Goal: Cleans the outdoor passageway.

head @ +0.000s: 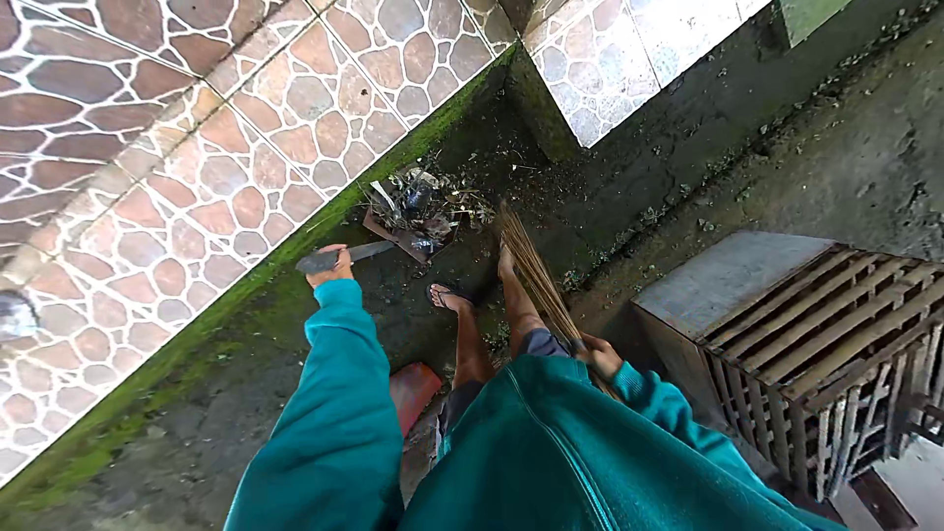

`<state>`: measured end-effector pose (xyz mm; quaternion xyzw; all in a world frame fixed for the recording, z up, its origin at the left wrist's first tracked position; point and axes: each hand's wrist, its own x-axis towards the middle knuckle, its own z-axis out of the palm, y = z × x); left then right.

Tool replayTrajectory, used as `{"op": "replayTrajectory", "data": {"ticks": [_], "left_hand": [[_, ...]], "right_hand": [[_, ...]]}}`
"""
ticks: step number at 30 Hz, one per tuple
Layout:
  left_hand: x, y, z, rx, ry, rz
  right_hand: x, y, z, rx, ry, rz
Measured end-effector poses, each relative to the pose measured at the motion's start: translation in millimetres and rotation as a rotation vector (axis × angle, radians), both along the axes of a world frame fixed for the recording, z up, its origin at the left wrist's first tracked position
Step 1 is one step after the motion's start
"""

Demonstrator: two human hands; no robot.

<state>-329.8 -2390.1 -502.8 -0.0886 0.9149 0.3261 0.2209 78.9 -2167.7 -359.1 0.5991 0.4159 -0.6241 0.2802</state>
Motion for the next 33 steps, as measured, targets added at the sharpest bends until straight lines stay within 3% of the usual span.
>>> {"op": "replayTrajectory", "data": {"ticks": [5,8,14,18,20,22,24,26,29,33], "left_hand": [[9,1,19,-0.020,-0.007,-0.104],[16,14,23,-0.065,0.003,-0.161],[27,21,5,-0.161,-0.086,-0.247],[28,31,9,-0.181,-0.120,-0.244],[25,36,10,-0.193,-0.121,-0.240],[23,38,8,-0.195,-0.110,-0.219],[22,38,1,-0.184,-0.078,-0.199],[20,38,-3,-0.182,-0.069,-0.186],[19,35,-6,-0.198,-0.080,-0.162],[18,30,-12,-0.185,-0.060,-0.136]], "right_hand": [[-87,-32,-72,-0.410,0.197,-0.376],[-106,-45,-62,-0.382,0.178,-0.460],[-21,-23,-13,-0.216,0.108,-0.084],[-12,5,13,-0.059,0.040,0.075],[-26,14,-8,0.051,0.040,0.149],[-46,19,-54,0.102,0.053,0.182],[-75,15,-100,0.034,0.024,0.308],[-105,2,-116,-0.110,-0.003,0.563],[-107,-17,-110,-0.209,0.082,0.769],[-66,6,-54,-0.123,0.132,0.902]]}}
